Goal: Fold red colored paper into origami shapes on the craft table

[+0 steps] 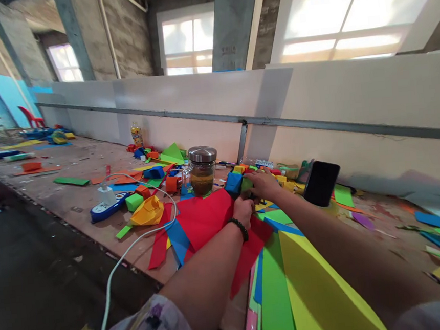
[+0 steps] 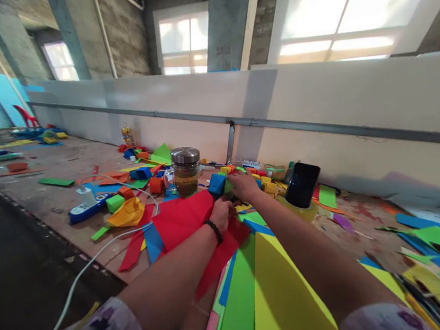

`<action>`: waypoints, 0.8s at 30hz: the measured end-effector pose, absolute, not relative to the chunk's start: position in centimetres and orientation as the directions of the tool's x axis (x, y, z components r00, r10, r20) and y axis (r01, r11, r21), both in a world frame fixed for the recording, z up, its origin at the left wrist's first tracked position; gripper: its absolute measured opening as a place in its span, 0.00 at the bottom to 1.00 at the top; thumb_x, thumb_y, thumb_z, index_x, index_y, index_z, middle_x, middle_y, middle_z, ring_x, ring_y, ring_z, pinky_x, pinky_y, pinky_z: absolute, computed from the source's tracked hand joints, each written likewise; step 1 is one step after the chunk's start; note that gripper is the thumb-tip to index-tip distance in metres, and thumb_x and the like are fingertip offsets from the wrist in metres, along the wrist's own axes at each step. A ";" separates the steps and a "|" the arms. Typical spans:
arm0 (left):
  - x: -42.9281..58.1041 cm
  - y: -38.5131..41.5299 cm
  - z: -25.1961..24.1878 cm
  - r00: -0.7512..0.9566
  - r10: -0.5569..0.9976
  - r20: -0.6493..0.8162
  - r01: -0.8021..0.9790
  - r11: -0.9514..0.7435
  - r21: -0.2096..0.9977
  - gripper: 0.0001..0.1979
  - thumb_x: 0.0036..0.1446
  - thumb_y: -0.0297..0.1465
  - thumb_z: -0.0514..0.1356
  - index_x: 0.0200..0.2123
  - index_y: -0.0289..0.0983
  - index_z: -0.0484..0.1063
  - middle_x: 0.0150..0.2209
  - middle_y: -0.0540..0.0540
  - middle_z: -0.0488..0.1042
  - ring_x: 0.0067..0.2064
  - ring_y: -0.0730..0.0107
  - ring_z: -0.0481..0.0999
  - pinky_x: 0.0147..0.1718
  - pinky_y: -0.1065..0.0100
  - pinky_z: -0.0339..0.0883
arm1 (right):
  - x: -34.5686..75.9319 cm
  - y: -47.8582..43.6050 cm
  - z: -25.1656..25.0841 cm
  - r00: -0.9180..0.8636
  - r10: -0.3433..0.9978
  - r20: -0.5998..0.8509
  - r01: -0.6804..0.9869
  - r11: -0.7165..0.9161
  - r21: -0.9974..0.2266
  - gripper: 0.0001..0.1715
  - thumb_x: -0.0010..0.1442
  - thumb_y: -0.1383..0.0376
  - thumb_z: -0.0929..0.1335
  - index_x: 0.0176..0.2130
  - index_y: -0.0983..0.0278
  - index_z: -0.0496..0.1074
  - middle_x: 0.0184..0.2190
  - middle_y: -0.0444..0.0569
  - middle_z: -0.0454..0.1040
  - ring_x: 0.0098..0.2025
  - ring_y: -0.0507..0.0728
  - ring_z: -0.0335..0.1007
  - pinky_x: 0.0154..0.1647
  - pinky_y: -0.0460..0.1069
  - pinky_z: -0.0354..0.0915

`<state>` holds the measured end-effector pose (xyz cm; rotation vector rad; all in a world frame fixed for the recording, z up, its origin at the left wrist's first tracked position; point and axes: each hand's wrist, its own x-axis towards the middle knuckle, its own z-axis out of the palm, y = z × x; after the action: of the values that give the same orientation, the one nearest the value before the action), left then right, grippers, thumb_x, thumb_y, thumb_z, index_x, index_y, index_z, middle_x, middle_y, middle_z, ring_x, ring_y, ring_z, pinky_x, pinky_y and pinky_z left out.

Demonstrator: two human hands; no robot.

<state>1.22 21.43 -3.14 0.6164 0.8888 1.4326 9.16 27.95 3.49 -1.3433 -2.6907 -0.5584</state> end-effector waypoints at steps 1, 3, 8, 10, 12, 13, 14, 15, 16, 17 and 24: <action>1.2 21.4 -3.1 -0.079 0.985 -0.151 -0.569 0.080 0.819 0.17 0.62 0.35 0.58 0.52 0.35 0.67 0.50 0.41 0.70 0.46 0.62 0.74 0.43 0.56 0.72 | 9.1 28.0 3.6 -0.612 0.758 0.228 0.786 0.550 0.283 0.28 0.55 0.67 0.66 0.56 0.63 0.67 0.53 0.54 0.73 0.56 0.63 0.64 0.61 0.60 0.48; 1.2 21.5 -3.1 -0.079 0.984 -0.157 -0.567 0.085 0.820 0.17 0.62 0.35 0.58 0.52 0.35 0.67 0.50 0.41 0.70 0.46 0.62 0.74 0.43 0.56 0.72 | 9.1 28.0 3.8 -0.613 0.760 0.217 0.785 0.552 0.283 0.28 0.56 0.67 0.65 0.57 0.63 0.67 0.54 0.54 0.73 0.55 0.62 0.66 0.61 0.60 0.48; 1.2 21.5 -3.1 -0.067 0.985 -0.159 -0.564 0.094 0.821 0.17 0.62 0.35 0.58 0.52 0.35 0.67 0.51 0.41 0.70 0.47 0.62 0.74 0.44 0.55 0.71 | 8.9 28.0 4.4 -0.643 0.742 0.188 0.755 0.574 0.316 0.28 0.59 0.69 0.62 0.59 0.61 0.65 0.54 0.55 0.73 0.56 0.63 0.64 0.61 0.62 0.46; 1.2 21.5 -3.2 -0.067 0.985 -0.157 -0.561 0.093 0.822 0.17 0.62 0.36 0.58 0.52 0.35 0.67 0.51 0.41 0.70 0.47 0.61 0.73 0.44 0.55 0.71 | 8.9 28.0 4.6 -0.662 0.729 0.172 0.735 0.586 0.342 0.30 0.57 0.69 0.63 0.59 0.61 0.65 0.53 0.55 0.73 0.57 0.64 0.63 0.60 0.62 0.46; 1.2 21.5 -3.2 -0.067 0.986 -0.153 -0.558 0.090 0.825 0.17 0.62 0.36 0.58 0.52 0.35 0.67 0.51 0.41 0.70 0.47 0.61 0.73 0.45 0.55 0.71 | 8.9 27.9 4.8 -0.680 0.716 0.156 0.713 0.597 0.368 0.31 0.56 0.68 0.64 0.59 0.62 0.65 0.52 0.55 0.74 0.56 0.65 0.63 0.60 0.63 0.46; 1.2 21.6 -3.3 -0.068 0.986 -0.151 -0.557 0.088 0.826 0.17 0.62 0.36 0.58 0.52 0.35 0.67 0.51 0.41 0.70 0.47 0.61 0.73 0.45 0.55 0.71 | 8.9 27.9 4.9 -0.688 0.710 0.148 0.702 0.601 0.381 0.31 0.55 0.67 0.65 0.59 0.62 0.66 0.51 0.56 0.74 0.56 0.65 0.64 0.60 0.63 0.45; 1.2 21.6 -3.3 -0.069 0.987 -0.148 -0.556 0.085 0.827 0.17 0.62 0.36 0.58 0.52 0.35 0.67 0.51 0.41 0.70 0.47 0.61 0.73 0.45 0.55 0.71 | 8.9 27.9 5.0 -0.696 0.704 0.139 0.692 0.606 0.393 0.32 0.54 0.68 0.66 0.58 0.61 0.66 0.51 0.55 0.75 0.55 0.65 0.64 0.60 0.63 0.45; 1.2 21.6 -3.4 -0.073 0.987 -0.145 -0.555 0.081 0.828 0.17 0.62 0.36 0.58 0.52 0.35 0.67 0.51 0.41 0.70 0.47 0.61 0.73 0.44 0.55 0.71 | 8.9 27.9 5.1 -0.703 0.699 0.130 0.681 0.610 0.405 0.32 0.53 0.68 0.66 0.58 0.61 0.67 0.50 0.55 0.75 0.54 0.65 0.65 0.60 0.63 0.45; 1.2 21.7 -3.5 -0.078 0.987 -0.142 -0.556 0.075 0.828 0.17 0.62 0.36 0.58 0.52 0.35 0.67 0.50 0.41 0.70 0.47 0.62 0.74 0.44 0.55 0.71 | 8.9 27.9 5.1 -0.709 0.695 0.121 0.672 0.613 0.416 0.32 0.52 0.68 0.66 0.57 0.60 0.68 0.49 0.55 0.76 0.54 0.65 0.65 0.60 0.63 0.45; 1.3 21.8 -3.6 -0.085 0.987 -0.139 -0.557 0.069 0.828 0.17 0.63 0.36 0.58 0.52 0.35 0.67 0.50 0.41 0.70 0.46 0.62 0.74 0.43 0.56 0.72 | 8.9 27.9 5.2 -0.714 0.691 0.114 0.664 0.615 0.426 0.31 0.52 0.68 0.66 0.56 0.60 0.69 0.47 0.55 0.77 0.53 0.66 0.65 0.60 0.63 0.45; 1.4 22.3 -4.0 -0.113 0.987 -0.114 -0.573 0.029 0.819 0.21 0.52 0.18 0.60 0.50 0.37 0.69 0.29 0.53 0.71 0.27 0.79 0.72 0.23 0.78 0.59 | 8.7 27.9 5.4 -0.724 0.683 0.097 0.638 0.610 0.469 0.26 0.52 0.68 0.67 0.51 0.60 0.72 0.45 0.57 0.77 0.53 0.66 0.66 0.60 0.62 0.45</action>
<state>1.38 22.28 -4.01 0.6282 0.8798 1.4822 8.70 27.88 5.42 -1.1928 -2.9010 -0.7867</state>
